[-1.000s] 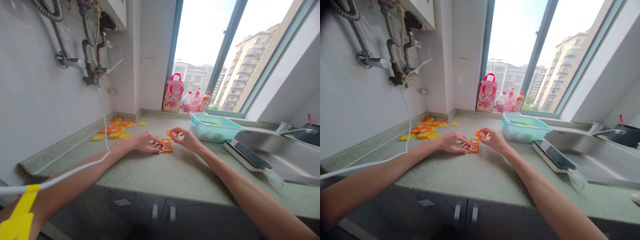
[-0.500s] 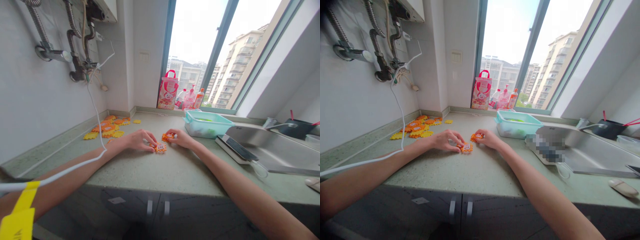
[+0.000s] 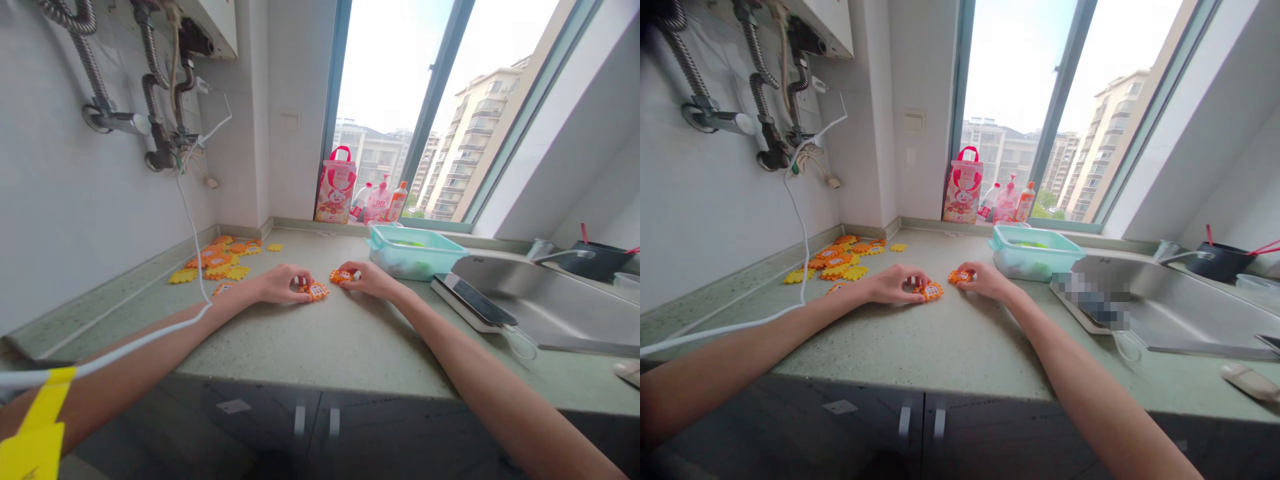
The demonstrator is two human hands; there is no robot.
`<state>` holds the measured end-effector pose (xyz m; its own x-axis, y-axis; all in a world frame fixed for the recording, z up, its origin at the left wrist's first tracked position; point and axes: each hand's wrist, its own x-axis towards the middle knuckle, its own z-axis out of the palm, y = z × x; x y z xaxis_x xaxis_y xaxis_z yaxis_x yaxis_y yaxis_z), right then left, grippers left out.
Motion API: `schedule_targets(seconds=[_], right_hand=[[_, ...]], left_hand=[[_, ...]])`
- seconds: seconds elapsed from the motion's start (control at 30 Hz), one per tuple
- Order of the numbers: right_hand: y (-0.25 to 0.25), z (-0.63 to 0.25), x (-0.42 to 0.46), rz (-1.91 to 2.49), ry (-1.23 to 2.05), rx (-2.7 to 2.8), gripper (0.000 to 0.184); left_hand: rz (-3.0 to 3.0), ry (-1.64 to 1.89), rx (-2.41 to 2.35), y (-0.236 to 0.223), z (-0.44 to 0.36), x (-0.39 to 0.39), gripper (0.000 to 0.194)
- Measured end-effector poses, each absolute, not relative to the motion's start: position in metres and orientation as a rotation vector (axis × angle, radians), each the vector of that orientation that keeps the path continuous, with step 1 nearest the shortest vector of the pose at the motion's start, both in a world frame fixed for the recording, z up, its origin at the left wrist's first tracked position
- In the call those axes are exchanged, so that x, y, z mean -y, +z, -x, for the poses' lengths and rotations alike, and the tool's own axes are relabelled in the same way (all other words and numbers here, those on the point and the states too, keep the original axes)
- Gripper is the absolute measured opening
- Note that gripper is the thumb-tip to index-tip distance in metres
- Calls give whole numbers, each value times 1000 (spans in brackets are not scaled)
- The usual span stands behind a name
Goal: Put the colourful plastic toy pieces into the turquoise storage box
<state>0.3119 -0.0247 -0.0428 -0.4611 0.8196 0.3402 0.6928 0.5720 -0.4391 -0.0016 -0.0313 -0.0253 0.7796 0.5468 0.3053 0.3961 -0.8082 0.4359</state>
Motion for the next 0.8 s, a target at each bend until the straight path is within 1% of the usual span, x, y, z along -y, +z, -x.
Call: schedule_targets(seconds=[0.1, 0.2, 0.33, 0.37, 0.4, 0.43, 0.47, 0.53, 0.6, 0.63, 0.67, 0.73, 0.8], right_hand=[[-41, -308, 28, 1182, 334, 2257, 31], [-37, -296, 37, 1080, 364, 2169, 33], [-34, -268, 52, 979, 384, 2153, 36], [-35, -261, 55, 983, 379, 2197, 35], [-36, -253, 58, 999, 364, 2251, 35], [-38, -247, 60, 1024, 337, 2307, 36], [-40, -240, 62, 1051, 300, 2358, 39], [-43, -231, 65, 1089, 215, 2418, 41], [-46, -225, 65, 1078, 151, 2432, 35], [-47, -224, 64, 1054, 134, 2432, 30], [-48, -224, 62, 1029, 122, 2429, 26], [-50, -226, 59, 1000, 96, 2419, 24], [-51, -230, 56, 1010, 67, 2402, 26]], left_hand=[[-2554, 582, -786, -30, 2, 28, 37], [-2533, 595, -841, -36, 0, 23, 43], [-2631, 596, -912, -26, 10, 13, 69], [-2691, 582, -933, -19, 18, 9, 70], [-2752, 566, -975, -11, 29, 4, 66], [-2795, 554, -1054, -1, 43, -2, 57], [-2808, 546, -1188, 8, 60, -8, 46], [-2717, 514, -1587, 23, 99, -21, 33], [-2534, 437, -1952, 31, 137, -33, 27], [-2476, 407, -2027, 32, 154, -38, 23], [-2427, 373, -2069, 31, 168, -43, 21], [-2339, 275, -2012, 27, 186, -50, 28], [-2345, 345, -1740, 20, 195, -54, 34]])
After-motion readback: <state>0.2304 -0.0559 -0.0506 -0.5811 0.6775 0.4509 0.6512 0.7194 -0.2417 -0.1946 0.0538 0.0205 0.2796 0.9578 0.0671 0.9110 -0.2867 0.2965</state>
